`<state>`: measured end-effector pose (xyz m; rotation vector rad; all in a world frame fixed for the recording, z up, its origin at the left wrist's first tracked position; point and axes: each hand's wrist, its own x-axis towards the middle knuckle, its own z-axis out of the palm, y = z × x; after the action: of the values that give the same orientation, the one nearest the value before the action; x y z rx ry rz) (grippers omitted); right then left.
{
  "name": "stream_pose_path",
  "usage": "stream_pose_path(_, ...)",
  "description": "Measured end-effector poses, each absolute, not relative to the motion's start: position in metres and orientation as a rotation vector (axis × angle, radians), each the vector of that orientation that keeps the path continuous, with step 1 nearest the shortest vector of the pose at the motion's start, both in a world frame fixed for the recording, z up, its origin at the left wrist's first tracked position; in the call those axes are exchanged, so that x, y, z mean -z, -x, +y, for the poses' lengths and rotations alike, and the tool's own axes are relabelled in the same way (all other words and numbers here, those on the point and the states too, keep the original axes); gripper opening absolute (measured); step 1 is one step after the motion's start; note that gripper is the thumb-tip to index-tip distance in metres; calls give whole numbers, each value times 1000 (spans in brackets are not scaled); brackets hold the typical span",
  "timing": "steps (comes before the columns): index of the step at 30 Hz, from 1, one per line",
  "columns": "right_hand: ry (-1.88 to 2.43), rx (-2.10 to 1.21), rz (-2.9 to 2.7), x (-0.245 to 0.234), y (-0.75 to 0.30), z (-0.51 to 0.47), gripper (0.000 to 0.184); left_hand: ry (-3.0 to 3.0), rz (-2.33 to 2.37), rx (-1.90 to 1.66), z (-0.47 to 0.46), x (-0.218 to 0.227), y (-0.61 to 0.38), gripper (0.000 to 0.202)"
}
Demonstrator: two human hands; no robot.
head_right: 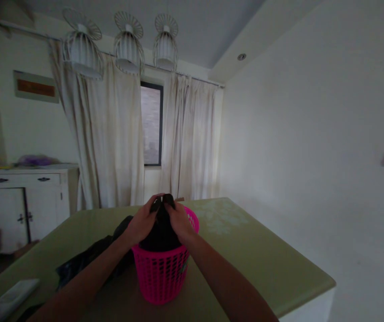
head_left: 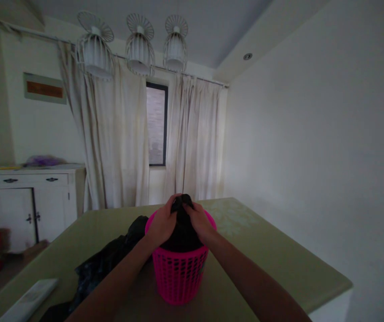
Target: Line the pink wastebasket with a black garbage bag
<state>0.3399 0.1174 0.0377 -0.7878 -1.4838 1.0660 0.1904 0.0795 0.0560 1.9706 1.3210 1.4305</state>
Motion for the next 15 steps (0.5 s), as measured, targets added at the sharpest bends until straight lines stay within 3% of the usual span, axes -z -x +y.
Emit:
stream_pose_path(3,829,-1177,-1371,-35,-338,132,31,-2414,1346,-1239,74,-53,-180,83)
stream_pose_path(6,825,-1143,-1419,-37,-342,145,24,-2643,1241,-1067,75,-52,-173,87)
stream_pose_path(9,778,-1178,-1631,-39,-344,149,14,-2462,1091,-1143,79,-54,-171,77)
stream_pose_path(15,753,-1550,-1540,-43,-344,137,25,-1922,913,-1336,86,-62,-166,40)
